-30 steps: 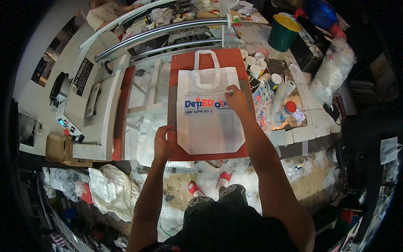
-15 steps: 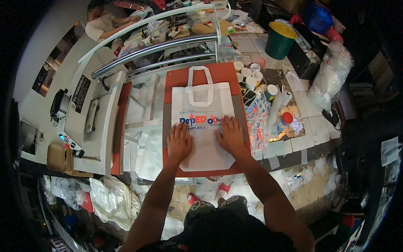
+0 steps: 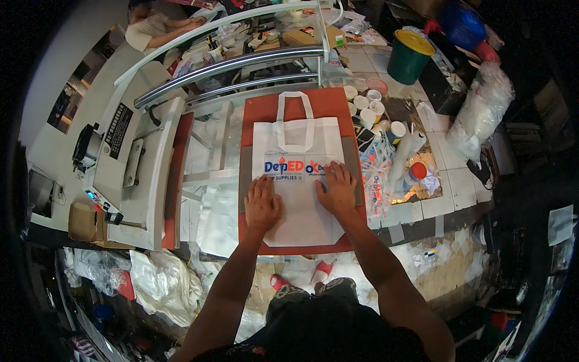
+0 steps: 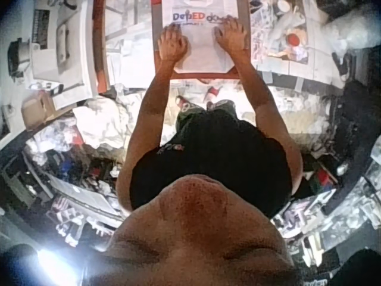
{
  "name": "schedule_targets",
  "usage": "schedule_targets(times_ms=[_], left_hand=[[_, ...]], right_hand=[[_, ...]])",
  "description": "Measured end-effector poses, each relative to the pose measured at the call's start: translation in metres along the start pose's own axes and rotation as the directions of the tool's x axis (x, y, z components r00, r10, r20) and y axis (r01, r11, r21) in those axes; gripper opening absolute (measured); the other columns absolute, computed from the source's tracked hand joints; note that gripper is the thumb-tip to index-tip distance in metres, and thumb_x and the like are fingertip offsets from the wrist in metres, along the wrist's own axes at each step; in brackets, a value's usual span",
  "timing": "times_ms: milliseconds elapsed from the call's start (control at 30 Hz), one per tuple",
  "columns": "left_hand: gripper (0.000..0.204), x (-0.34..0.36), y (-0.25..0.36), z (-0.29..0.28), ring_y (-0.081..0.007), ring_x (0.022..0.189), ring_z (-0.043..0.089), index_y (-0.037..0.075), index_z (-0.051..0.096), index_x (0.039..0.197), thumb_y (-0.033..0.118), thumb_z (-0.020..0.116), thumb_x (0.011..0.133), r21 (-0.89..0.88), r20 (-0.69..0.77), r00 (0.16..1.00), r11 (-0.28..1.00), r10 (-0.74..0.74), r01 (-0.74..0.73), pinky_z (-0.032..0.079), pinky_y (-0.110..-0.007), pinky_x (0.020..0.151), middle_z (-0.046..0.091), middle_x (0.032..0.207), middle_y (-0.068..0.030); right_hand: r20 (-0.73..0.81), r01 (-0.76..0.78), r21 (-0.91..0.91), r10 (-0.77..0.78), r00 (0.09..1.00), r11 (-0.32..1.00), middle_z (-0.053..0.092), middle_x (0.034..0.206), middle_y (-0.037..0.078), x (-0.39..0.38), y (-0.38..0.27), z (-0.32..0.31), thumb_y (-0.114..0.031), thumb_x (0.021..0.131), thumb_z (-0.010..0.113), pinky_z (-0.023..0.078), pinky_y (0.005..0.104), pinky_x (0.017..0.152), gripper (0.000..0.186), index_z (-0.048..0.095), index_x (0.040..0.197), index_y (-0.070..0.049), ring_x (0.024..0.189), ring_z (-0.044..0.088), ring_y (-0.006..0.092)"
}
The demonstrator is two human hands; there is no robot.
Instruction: The person heat presses designs onto tote bags by positioning each bag on the heat press machine, placing a transfer sheet on top, operating the press, peeling off the backing film, and stacking the finished bags.
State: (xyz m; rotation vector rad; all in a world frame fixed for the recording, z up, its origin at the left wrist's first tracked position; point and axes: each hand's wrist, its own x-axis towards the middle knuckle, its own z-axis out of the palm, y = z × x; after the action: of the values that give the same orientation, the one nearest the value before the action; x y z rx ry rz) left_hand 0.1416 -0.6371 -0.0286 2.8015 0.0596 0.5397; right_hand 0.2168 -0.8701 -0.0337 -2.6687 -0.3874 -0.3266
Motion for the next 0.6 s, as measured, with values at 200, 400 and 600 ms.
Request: schedule_targets(times_ms=[200, 400, 600], left_hand=[[0.051, -0.0026, 0.0012, 0.0007, -0.0330, 0.128, 0.045, 0.008, 0.053, 0.132, 0.027, 0.058, 0.085, -0.058, -0.011, 1.000, 0.998, -0.027, 0.026, 0.036, -0.049, 0.103, 0.048, 0.136, -0.0120], [0.049, -0.0033, 0.0026, 0.0007, -0.0328, 0.127, 0.046, 0.008, 0.054, 0.128, 0.027, 0.060, 0.083, -0.064, -0.029, 0.999, 0.998, -0.030, 0.028, 0.037, -0.049, 0.101, 0.051, 0.131, -0.0121], [0.047, -0.0008, 0.0034, -0.0026, -0.0330, 0.123, 0.048, 0.008, 0.055, 0.125, 0.026, 0.061, 0.082, -0.085, -0.109, 0.994, 0.996, 0.003, -0.013, 0.039, -0.048, 0.099, 0.052, 0.130, -0.0116]], right_hand=[[-0.011, 0.013, -0.005, -0.013, 1.000, 1.000, 0.046, 0.146, 0.011, -0.0020, 0.0023, 0.0028, -0.034, 0.088, 0.061, 0.026, 0.0537, 0.109, 0.052, 0.056, 0.134, -0.009, 0.139, 0.035, 0.0316], [-0.062, 0.039, 0.022, -0.037, 0.997, 0.999, 0.047, 0.145, 0.011, -0.0042, 0.0029, -0.0004, -0.032, 0.087, 0.060, 0.028, 0.0525, 0.108, 0.051, 0.057, 0.132, -0.008, 0.138, 0.037, 0.0322], [-0.095, 0.046, -0.010, -0.047, 0.994, 0.999, 0.050, 0.143, 0.010, -0.0032, 0.0028, 0.0005, -0.033, 0.085, 0.062, 0.029, 0.0524, 0.107, 0.052, 0.058, 0.130, -0.007, 0.135, 0.040, 0.0323]])
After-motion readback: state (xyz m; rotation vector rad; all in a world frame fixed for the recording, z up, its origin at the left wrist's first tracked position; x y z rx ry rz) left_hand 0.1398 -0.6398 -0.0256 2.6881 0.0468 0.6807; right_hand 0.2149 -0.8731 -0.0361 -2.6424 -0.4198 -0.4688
